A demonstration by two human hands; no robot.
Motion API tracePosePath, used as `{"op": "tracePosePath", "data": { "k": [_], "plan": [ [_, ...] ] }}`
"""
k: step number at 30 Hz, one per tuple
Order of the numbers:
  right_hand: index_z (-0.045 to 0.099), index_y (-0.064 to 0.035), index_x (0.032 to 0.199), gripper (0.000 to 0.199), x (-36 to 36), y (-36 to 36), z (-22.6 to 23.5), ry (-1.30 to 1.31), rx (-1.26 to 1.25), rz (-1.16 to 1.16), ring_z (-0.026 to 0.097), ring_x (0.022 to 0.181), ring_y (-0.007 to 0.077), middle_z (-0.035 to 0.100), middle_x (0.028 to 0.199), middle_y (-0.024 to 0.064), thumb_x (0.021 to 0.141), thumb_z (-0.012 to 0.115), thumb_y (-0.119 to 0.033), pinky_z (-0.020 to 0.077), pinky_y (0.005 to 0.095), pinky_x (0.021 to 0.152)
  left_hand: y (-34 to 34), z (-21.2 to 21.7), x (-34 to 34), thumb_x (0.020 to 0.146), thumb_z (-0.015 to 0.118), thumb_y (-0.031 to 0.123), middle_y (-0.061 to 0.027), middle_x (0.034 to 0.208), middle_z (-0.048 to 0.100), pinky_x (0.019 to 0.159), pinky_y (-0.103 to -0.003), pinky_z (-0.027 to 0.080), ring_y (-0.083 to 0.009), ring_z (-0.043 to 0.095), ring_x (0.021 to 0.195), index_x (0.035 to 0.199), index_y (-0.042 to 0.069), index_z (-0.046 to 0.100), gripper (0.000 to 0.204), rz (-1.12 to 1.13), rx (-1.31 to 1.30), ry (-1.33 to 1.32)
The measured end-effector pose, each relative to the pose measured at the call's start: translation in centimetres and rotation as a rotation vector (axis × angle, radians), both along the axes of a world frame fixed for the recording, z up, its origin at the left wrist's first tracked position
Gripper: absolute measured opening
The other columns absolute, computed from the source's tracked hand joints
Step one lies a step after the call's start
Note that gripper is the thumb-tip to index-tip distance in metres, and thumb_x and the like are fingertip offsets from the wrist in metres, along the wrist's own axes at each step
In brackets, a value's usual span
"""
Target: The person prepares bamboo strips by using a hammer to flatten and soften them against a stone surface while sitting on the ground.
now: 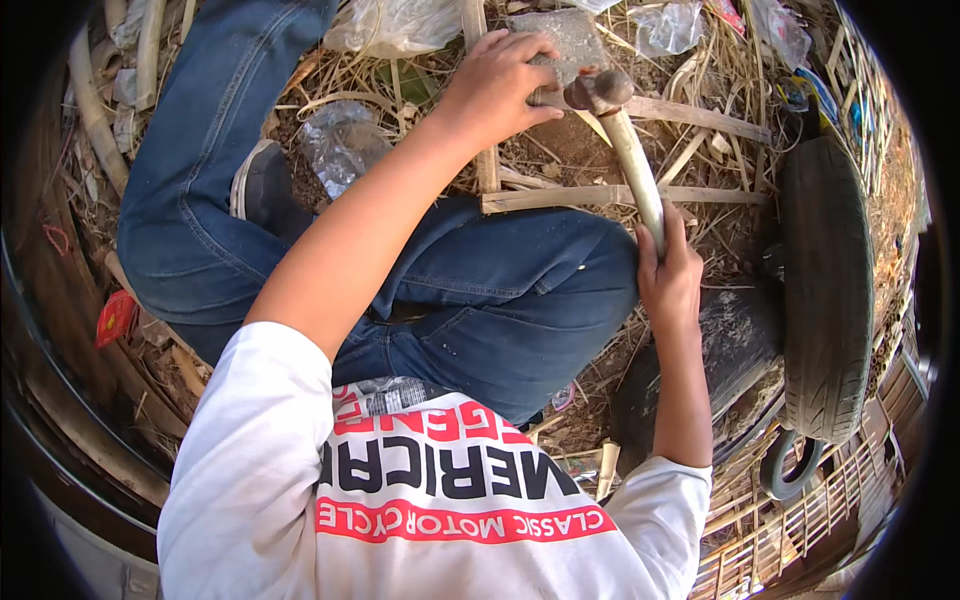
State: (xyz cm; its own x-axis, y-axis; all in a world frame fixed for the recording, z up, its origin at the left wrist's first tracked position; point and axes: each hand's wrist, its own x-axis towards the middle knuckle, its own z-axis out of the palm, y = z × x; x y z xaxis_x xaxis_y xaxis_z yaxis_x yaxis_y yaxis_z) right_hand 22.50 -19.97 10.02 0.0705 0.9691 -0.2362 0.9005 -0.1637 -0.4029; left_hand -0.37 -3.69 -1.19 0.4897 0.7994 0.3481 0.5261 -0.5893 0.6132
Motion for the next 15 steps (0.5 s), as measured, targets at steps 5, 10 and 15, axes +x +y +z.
{"op": "tracePosePath", "data": {
  "k": [5,10,15],
  "plan": [
    [0.052,0.0000,0.128,0.038,-1.7,-0.9,3.3,0.120,0.182,-0.080,0.071,0.086,0.0382,0.068,0.089,0.0261,0.094,0.064,-0.010,0.0550,0.0408,0.068,0.1,-0.6,-0.5,0.069,0.084,0.029,-0.0012,0.121,0.061,0.100,-0.044,0.044,-0.0289,0.055,0.115,0.090,0.011,0.073,0.030,-0.005,0.013,0.010],
    [0.054,0.0000,0.126,0.034,-2.0,-2.1,4.3,0.140,0.196,-0.188,0.073,0.085,0.0345,0.069,0.088,0.0246,0.096,0.061,-0.013,0.0543,0.0390,0.067,0.0,-0.1,-0.7,0.071,0.083,0.030,-0.0015,0.123,0.060,0.102,-0.044,0.043,-0.0275,0.055,0.118,0.091,0.011,0.073,0.029,-0.024,0.019,0.079],
    [0.054,0.0003,0.125,0.033,-0.5,-7.3,2.7,0.147,0.101,-0.448,0.066,0.066,0.0184,0.065,0.077,0.0165,0.100,0.056,-0.021,0.0496,0.0327,0.057,0.1,1.5,-0.6,0.077,0.079,0.031,-0.0027,0.107,0.067,0.093,-0.040,0.050,-0.0251,0.063,0.106,0.098,0.012,0.072,0.028,-0.031,0.153,0.225]
  ]
}}
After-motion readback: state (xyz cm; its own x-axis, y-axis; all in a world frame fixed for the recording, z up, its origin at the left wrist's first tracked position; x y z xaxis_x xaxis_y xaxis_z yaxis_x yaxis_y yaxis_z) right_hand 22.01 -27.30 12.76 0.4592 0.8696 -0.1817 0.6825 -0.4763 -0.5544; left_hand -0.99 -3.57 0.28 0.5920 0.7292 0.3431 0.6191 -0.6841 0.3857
